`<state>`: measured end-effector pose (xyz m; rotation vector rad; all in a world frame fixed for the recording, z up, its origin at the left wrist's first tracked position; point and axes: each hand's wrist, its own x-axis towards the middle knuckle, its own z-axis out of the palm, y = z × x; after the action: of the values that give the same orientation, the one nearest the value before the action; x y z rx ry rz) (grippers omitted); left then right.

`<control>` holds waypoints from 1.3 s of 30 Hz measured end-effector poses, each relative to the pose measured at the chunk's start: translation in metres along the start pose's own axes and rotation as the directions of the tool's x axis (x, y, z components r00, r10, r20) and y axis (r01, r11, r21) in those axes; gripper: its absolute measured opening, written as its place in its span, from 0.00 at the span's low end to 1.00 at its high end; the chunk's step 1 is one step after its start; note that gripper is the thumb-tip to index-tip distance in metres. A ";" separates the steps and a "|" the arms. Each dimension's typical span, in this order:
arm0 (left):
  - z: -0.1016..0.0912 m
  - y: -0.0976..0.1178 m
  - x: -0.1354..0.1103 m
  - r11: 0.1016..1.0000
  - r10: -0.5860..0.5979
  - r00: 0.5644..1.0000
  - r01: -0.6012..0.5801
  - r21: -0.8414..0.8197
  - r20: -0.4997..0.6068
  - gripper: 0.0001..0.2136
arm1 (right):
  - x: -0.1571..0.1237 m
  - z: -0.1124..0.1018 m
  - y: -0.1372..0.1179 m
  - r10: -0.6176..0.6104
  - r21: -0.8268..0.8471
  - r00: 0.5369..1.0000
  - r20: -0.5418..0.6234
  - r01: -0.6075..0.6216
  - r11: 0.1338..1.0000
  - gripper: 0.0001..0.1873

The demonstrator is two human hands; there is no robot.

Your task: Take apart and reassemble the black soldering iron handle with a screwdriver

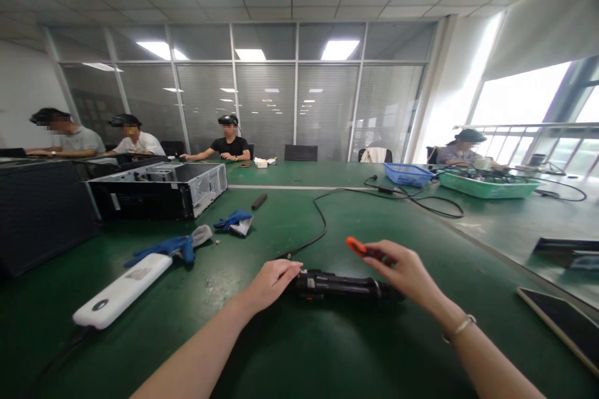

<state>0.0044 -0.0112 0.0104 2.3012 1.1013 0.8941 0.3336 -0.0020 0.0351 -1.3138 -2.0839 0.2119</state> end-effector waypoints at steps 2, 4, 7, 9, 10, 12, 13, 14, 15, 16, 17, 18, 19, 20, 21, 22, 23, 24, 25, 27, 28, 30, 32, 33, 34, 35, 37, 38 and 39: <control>0.001 -0.001 0.001 0.999 -0.030 0.997 0.029 -0.019 -0.067 0.19 | -0.011 0.015 -0.045 -0.223 0.137 0.934 0.278 0.191 0.972 0.14; 0.001 -0.002 0.002 0.999 -0.045 0.992 0.042 -0.032 -0.121 0.19 | -0.023 0.030 -0.079 -0.357 0.211 0.839 0.412 0.293 0.932 0.15; 0.000 -0.003 0.002 0.999 -0.043 0.986 0.037 -0.037 -0.164 0.19 | -0.034 0.045 -0.100 -0.417 0.255 0.776 0.473 0.332 0.908 0.18; 0.000 -0.003 0.002 0.999 -0.037 0.985 0.032 -0.030 -0.169 0.18 | -0.032 0.046 -0.096 -0.417 0.270 0.785 0.457 0.324 0.907 0.20; 0.000 -0.003 0.002 0.999 -0.034 0.985 0.030 -0.027 -0.168 0.18 | -0.029 0.044 -0.090 -0.409 0.277 0.806 0.429 0.313 0.908 0.21; -0.001 -0.002 0.003 0.999 -0.028 0.985 0.024 -0.024 -0.168 0.18 | -0.020 0.036 -0.073 -0.352 0.255 0.876 0.330 0.276 0.926 0.22; -0.001 -0.002 0.003 0.999 -0.026 0.985 0.022 -0.024 -0.169 0.18 | -0.015 0.032 -0.063 -0.307 0.224 0.912 0.273 0.250 0.942 0.21; -0.001 -0.002 0.003 0.999 -0.024 0.985 0.020 -0.025 -0.171 0.18 | -0.010 0.027 -0.053 -0.259 0.180 0.938 0.229 0.221 0.959 0.21; -0.001 -0.002 0.003 1.000 -0.022 0.985 0.018 -0.024 -0.173 0.18 | -0.006 0.023 -0.042 -0.221 0.136 0.952 0.214 0.195 0.971 0.22; -0.001 -0.002 0.003 1.000 -0.020 0.984 0.016 -0.022 -0.177 0.18 | -0.003 0.019 -0.033 -0.192 0.107 0.951 0.241 0.170 0.980 0.24; -0.002 -0.002 0.003 1.000 -0.018 0.984 0.015 -0.019 -0.180 0.18 | -0.002 0.017 -0.025 -0.172 0.098 0.940 0.294 0.150 0.984 0.25; -0.003 -0.002 0.003 1.000 -0.017 0.983 0.014 -0.014 -0.184 0.18 | -0.002 0.014 -0.018 -0.158 0.100 0.924 0.348 0.132 0.986 0.25; -0.003 -0.002 0.002 1.000 -0.016 0.982 0.015 -0.007 -0.189 0.17 | -0.002 0.013 -0.013 -0.152 0.106 0.908 0.391 0.120 0.987 0.24; -0.004 -0.002 0.002 1.000 -0.016 0.981 0.016 0.000 -0.194 0.17 | -0.004 0.012 -0.010 -0.151 0.109 0.897 0.416 0.116 0.987 0.24; -0.005 -0.002 0.002 1.000 -0.017 0.979 0.019 0.007 -0.202 0.17 | -0.007 0.010 -0.007 -0.153 0.108 0.892 0.425 0.117 0.987 0.24; -0.006 -0.002 0.002 1.000 -0.017 0.977 0.020 0.014 -0.211 0.17 | -0.010 0.010 -0.005 -0.153 0.102 0.894 0.421 0.121 0.987 0.24; -0.006 -0.003 0.001 1.000 -0.016 0.976 0.021 0.018 -0.218 0.17 | -0.013 0.009 -0.003 -0.150 0.094 0.898 0.414 0.122 0.988 0.25; -0.007 -0.003 0.001 1.000 -0.015 0.975 0.020 0.021 -0.224 0.17 | -0.017 0.008 -0.001 -0.142 0.087 0.903 0.406 0.117 0.989 0.25; -0.007 -0.003 0.002 1.000 -0.013 0.974 0.019 0.023 -0.226 0.17 | -0.019 0.007 0.003 -0.131 0.082 0.909 0.397 0.107 0.991 0.25; -0.007 -0.004 0.002 0.999 -0.012 0.975 0.018 0.026 -0.224 0.17 | -0.023 0.006 0.014 -0.105 0.068 0.926 0.362 0.086 0.994 0.25; -0.006 -0.005 0.002 0.999 -0.012 0.975 0.019 0.029 -0.222 0.17 | -0.023 0.006 0.022 -0.091 0.049 0.937 0.338 0.080 0.996 0.25; -0.006 -0.006 0.002 0.999 -0.009 0.976 0.018 0.037 -0.220 0.16 | -0.022 0.006 0.044 -0.037 -0.041 0.961 0.276 0.050 0.998 0.25; -0.006 -0.007 0.002 0.999 -0.006 0.976 0.016 0.044 -0.219 0.16 | -0.018 0.004 0.074 0.081 -0.194 0.982 0.171 -0.047 0.980 0.25; -0.007 -0.007 0.002 0.999 -0.005 0.976 0.016 0.048 -0.219 0.16 | -0.017 0.002 0.090 0.170 -0.283 0.981 0.089 -0.138 0.949 0.24; -0.007 -0.008 0.002 0.998 -0.005 0.977 0.017 0.053 -0.215 0.16 | -0.016 -0.002 0.106 0.234 -0.326 0.972 0.029 -0.212 0.921 0.25; -0.007 -0.008 0.002 0.998 -0.006 0.978 0.018 0.059 -0.209 0.15 | -0.016 -0.006 0.122 0.284 -0.352 0.959 -0.023 -0.274 0.895 0.26; -0.007 -0.008 0.002 0.997 -0.008 0.981 0.022 0.072 -0.193 0.15 | -0.019 -0.018 0.153 0.383 -0.393 0.911 -0.149 -0.410 0.823 0.27; -0.007 -0.009 0.001 0.997 -0.007 0.983 0.022 0.078 -0.182 0.15 | -0.022 -0.025 0.167 0.430 -0.405 0.877 -0.214 -0.480 0.778 0.28; -0.007 -0.009 0.001 0.996 -0.005 0.985 0.020 0.084 -0.172 0.14 | -0.025 -0.032 0.179 0.472 -0.409 0.836 -0.279 -0.548 0.730 0.29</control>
<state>-0.0045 -0.0043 0.0101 2.3173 1.2465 1.0761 0.4936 0.0571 -0.0336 -2.1295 -1.6407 -0.1877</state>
